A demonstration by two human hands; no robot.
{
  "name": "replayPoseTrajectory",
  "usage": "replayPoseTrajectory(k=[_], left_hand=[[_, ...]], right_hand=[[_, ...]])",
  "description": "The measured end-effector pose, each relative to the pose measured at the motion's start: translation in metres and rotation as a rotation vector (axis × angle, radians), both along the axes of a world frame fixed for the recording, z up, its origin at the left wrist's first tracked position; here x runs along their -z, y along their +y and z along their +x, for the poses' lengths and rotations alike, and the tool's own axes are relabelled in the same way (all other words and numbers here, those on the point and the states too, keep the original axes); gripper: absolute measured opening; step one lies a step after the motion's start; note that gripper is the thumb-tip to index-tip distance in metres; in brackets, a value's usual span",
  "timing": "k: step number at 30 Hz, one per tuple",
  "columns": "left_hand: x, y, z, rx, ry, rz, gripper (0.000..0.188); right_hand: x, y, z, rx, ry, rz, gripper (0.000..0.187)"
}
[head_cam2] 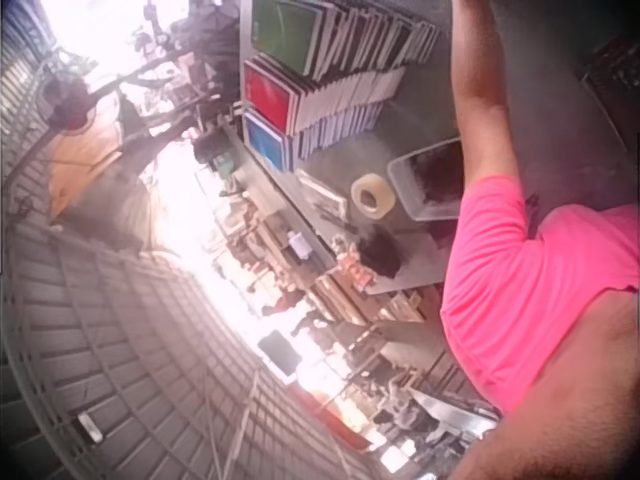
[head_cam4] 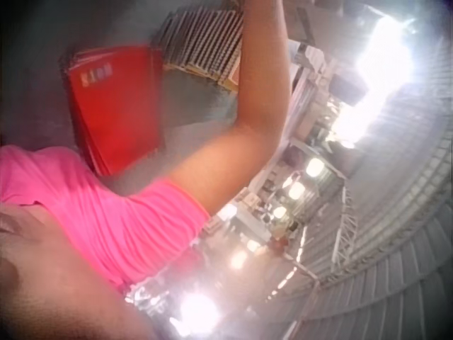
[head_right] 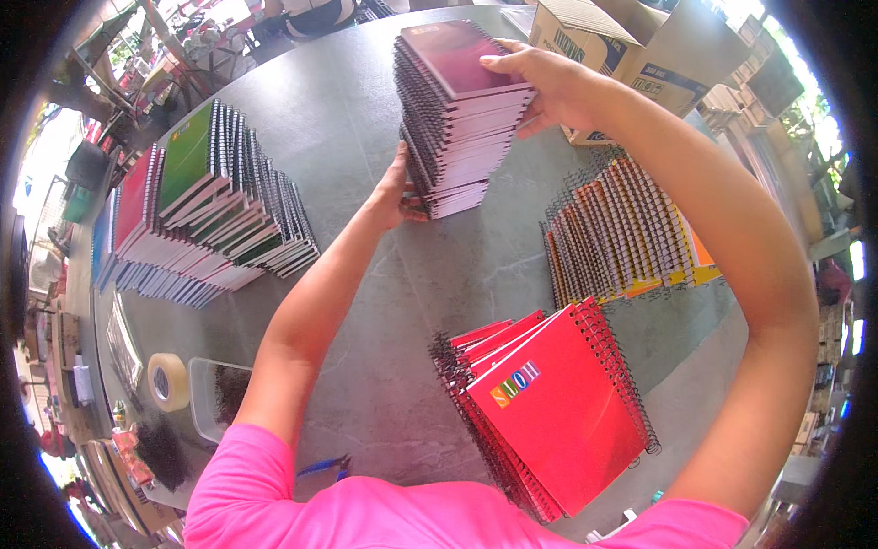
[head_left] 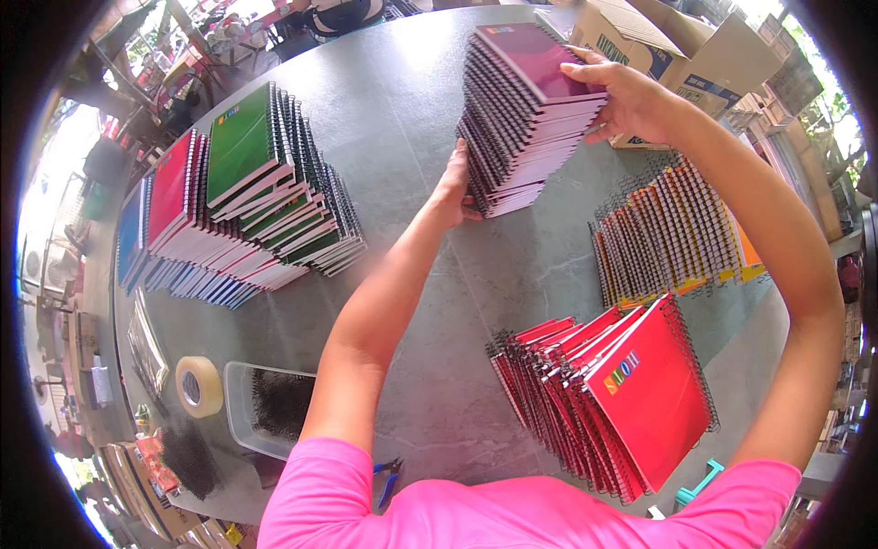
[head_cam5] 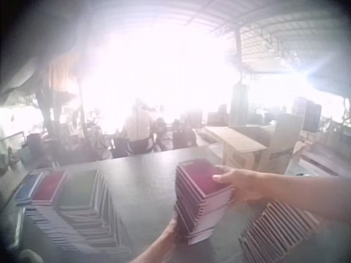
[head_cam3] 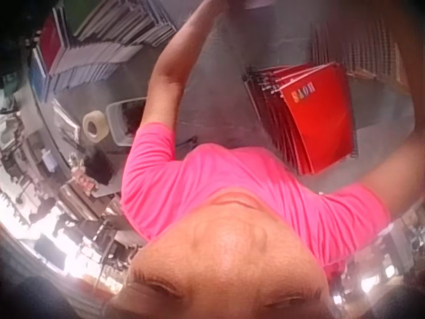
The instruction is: The person assembles spiral-bound notebooks by inserting plastic spiral coils into pre-punched holes and using a pair of pliers to cut and crimp the ends of the wire. The person handles several notebooks one at a time, organizes them into stacks by color, and places them into a cardboard box.
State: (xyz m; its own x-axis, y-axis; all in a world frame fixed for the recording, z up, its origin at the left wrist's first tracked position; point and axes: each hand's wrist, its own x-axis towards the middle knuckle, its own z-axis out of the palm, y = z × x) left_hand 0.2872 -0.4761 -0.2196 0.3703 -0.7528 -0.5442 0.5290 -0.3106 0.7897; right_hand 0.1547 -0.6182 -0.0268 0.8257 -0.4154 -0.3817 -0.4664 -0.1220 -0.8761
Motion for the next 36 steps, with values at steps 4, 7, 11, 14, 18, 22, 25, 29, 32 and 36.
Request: replayPoseTrajectory(k=[4, 7, 11, 14, 18, 22, 25, 29, 32, 36], left_hand=[[0.034, -0.033, 0.010, 0.030, 0.075, -0.041, 0.083], [0.028, -0.051, -0.003, 0.083, 0.064, 0.002, 0.090], [0.025, -0.058, -0.005, 0.045, 0.096, -0.089, 0.082], [0.028, -0.061, -0.003, 0.074, 0.176, -0.181, 0.078], [0.021, -0.064, -0.014, -0.042, 0.115, -0.142, 0.077], [0.028, -0.071, -0.023, -0.083, 0.016, -0.136, 0.078], [0.024, -0.075, -0.022, -0.105, -0.008, -0.105, 0.074], [0.016, -0.077, -0.025, -0.049, -0.016, -0.069, 0.073], [0.020, -0.081, -0.035, -0.015, 0.043, -0.205, 0.070], [0.031, -0.053, -0.024, -0.006, -0.025, -0.137, 0.055]], right_hand=[[-0.011, -0.017, -0.002, 0.007, 0.060, -0.105, 0.057], [-0.011, -0.054, -0.010, 0.020, 0.080, -0.289, 0.048], [-0.018, -0.057, -0.004, 0.059, 0.062, -0.172, 0.038], [-0.015, -0.061, 0.000, 0.062, 0.068, -0.185, 0.038], [-0.014, -0.058, 0.001, 0.141, 0.071, -0.240, 0.046], [-0.022, -0.058, 0.003, 0.147, 0.113, -0.289, 0.054], [-0.014, -0.077, -0.002, 0.112, 0.051, -0.270, 0.057], [-0.009, -0.084, -0.004, 0.093, 0.032, -0.305, 0.056], [-0.012, -0.086, -0.012, 0.061, 0.018, -0.426, 0.053], [-0.037, -0.058, -0.036, -0.140, -0.104, -1.183, 0.041]])
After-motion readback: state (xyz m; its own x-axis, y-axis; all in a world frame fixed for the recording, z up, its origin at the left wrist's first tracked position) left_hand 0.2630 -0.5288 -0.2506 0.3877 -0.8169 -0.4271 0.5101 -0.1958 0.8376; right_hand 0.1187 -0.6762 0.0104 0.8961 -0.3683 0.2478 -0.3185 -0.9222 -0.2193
